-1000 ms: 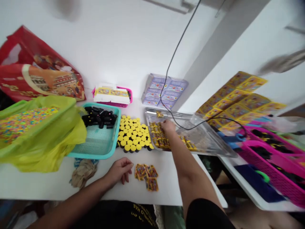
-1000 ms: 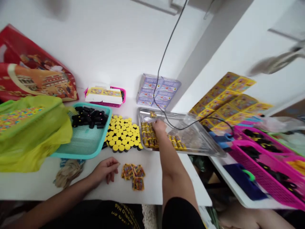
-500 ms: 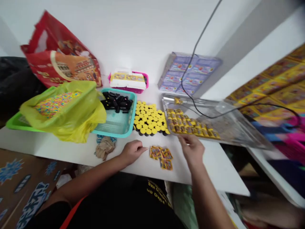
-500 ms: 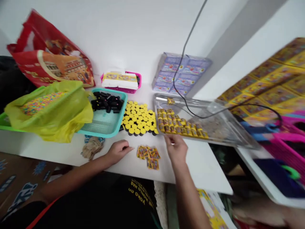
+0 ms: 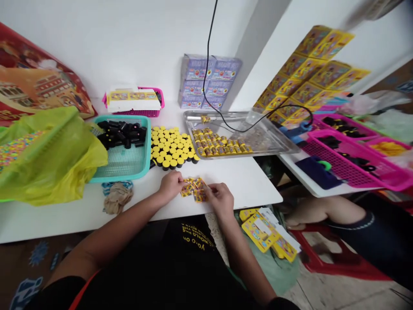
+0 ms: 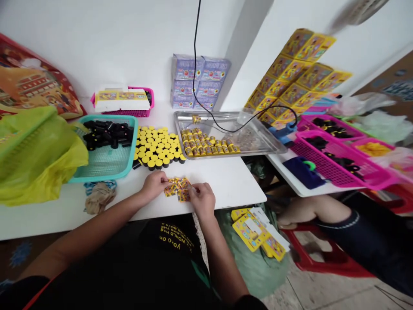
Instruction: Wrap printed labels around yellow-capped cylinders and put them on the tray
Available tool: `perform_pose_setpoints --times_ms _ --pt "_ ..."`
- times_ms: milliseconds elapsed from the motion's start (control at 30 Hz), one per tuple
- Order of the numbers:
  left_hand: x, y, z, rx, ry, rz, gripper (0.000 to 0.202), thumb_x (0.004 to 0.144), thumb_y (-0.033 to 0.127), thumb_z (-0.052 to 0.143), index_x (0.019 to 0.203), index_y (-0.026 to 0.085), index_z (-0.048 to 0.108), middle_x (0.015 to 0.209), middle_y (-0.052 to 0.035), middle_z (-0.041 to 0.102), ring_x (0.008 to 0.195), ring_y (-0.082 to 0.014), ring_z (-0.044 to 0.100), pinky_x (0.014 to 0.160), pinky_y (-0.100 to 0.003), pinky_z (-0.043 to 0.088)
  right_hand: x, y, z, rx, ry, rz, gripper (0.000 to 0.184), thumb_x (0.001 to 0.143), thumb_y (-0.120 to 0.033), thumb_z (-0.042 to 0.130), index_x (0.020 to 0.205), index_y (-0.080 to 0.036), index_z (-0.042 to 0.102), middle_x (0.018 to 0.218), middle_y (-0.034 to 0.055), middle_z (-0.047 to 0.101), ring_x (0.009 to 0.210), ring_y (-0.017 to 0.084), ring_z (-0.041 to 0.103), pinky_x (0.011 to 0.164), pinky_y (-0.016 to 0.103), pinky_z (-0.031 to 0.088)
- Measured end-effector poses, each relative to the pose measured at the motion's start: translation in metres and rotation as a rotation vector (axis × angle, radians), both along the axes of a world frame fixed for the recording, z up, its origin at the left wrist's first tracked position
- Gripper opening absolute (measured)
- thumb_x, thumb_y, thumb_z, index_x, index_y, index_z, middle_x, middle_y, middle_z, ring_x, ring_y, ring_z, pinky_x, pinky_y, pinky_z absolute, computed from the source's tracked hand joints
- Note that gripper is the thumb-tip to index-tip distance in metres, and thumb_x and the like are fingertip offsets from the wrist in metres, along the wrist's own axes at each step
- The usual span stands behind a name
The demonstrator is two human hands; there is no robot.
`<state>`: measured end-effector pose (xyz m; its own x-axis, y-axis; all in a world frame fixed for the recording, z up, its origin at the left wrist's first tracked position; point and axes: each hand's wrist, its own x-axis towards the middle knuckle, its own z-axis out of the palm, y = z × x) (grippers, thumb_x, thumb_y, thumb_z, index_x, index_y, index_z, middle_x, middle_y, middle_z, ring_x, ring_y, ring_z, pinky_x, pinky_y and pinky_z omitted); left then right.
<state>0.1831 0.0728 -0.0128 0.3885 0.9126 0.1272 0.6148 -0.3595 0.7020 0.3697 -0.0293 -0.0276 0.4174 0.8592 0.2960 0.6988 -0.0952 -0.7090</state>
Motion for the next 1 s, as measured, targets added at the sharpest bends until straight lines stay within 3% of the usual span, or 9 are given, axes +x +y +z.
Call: perform_pose_setpoints --times_ms 233,467,567,667,733,900,1000 --pt "-0.009 0.007 -0.007 -0.008 -0.224 -0.007 0.018 0.076 0.011 0.065 0.061 0.016 0.057 0.062 0.0026 0.055 0.062 -0.0117 0.049 0.062 -0.025 0.036 -0.024 0.016 0.008 0.108 0.021 0.093 0.022 0.084 -0.041 0.060 0.082 -0.021 0.069 0.080 0.0041 0.061 0.072 0.018 0.060 0.068 0.031 0.050" --pt "-0.017 0.004 0.003 0.043 -0.268 -0.153 0.015 0.081 0.015 0.059 0.067 0.017 0.064 0.068 0.0001 0.060 0.066 -0.0129 0.053 0.066 -0.026 0.039 -0.040 0.039 0.032 0.097 -0.139 0.385 0.023 0.082 -0.026 0.063 0.104 -0.020 0.069 0.090 0.0073 0.065 0.093 0.023 0.060 0.083 0.036 0.049" --pt "-0.019 0.005 0.006 0.014 -0.269 -0.155 0.018 0.082 0.019 0.060 0.064 0.017 0.061 0.063 0.0012 0.057 0.063 -0.0124 0.050 0.062 -0.025 0.037 -0.044 0.051 0.034 0.023 -0.091 0.472 0.015 0.080 -0.019 0.064 0.094 -0.021 0.070 0.083 0.0038 0.066 0.085 0.020 0.061 0.078 0.032 0.048" --pt "-0.020 0.006 0.005 -0.065 -0.314 -0.145 0.023 0.083 0.027 0.059 0.062 0.017 0.057 0.055 0.0035 0.050 0.055 -0.0112 0.046 0.055 -0.024 0.035 -0.045 0.060 0.029 -0.034 0.047 0.427 0.003 0.078 -0.020 0.064 0.075 -0.021 0.066 0.076 0.0006 0.065 0.072 0.016 0.060 0.069 0.027 0.046" --pt "-0.021 0.007 0.004 -0.127 -0.359 -0.135 0.024 0.083 0.030 0.058 0.063 0.017 0.055 0.052 0.0048 0.047 0.050 -0.0105 0.044 0.051 -0.024 0.033 -0.045 0.062 0.026 -0.040 0.117 0.376 0.008 0.077 -0.022 0.065 0.069 -0.021 0.063 0.071 -0.0004 0.064 0.067 0.015 0.059 0.065 0.026 0.044" --pt "-0.024 0.006 0.010 -0.130 -0.447 -0.116 0.027 0.083 0.034 0.058 0.062 0.018 0.052 0.051 0.0049 0.047 0.047 -0.0097 0.045 0.051 -0.024 0.035 -0.046 0.061 0.030 -0.057 0.252 0.401 0.011 0.073 -0.029 0.068 0.069 -0.020 0.063 0.065 -0.0023 0.061 0.059 0.013 0.053 0.058 0.025 0.040" --pt "-0.022 0.002 0.018 -0.244 -0.607 -0.066 0.027 0.081 0.042 0.060 0.072 0.018 0.055 0.057 0.0039 0.053 0.052 -0.0107 0.051 0.050 -0.023 0.036 -0.052 0.061 0.036 -0.018 0.482 0.354 0.019 0.070 -0.035 0.070 0.064 -0.020 0.059 0.055 -0.0050 0.053 0.050 0.010 0.045 0.051 0.024 0.035"
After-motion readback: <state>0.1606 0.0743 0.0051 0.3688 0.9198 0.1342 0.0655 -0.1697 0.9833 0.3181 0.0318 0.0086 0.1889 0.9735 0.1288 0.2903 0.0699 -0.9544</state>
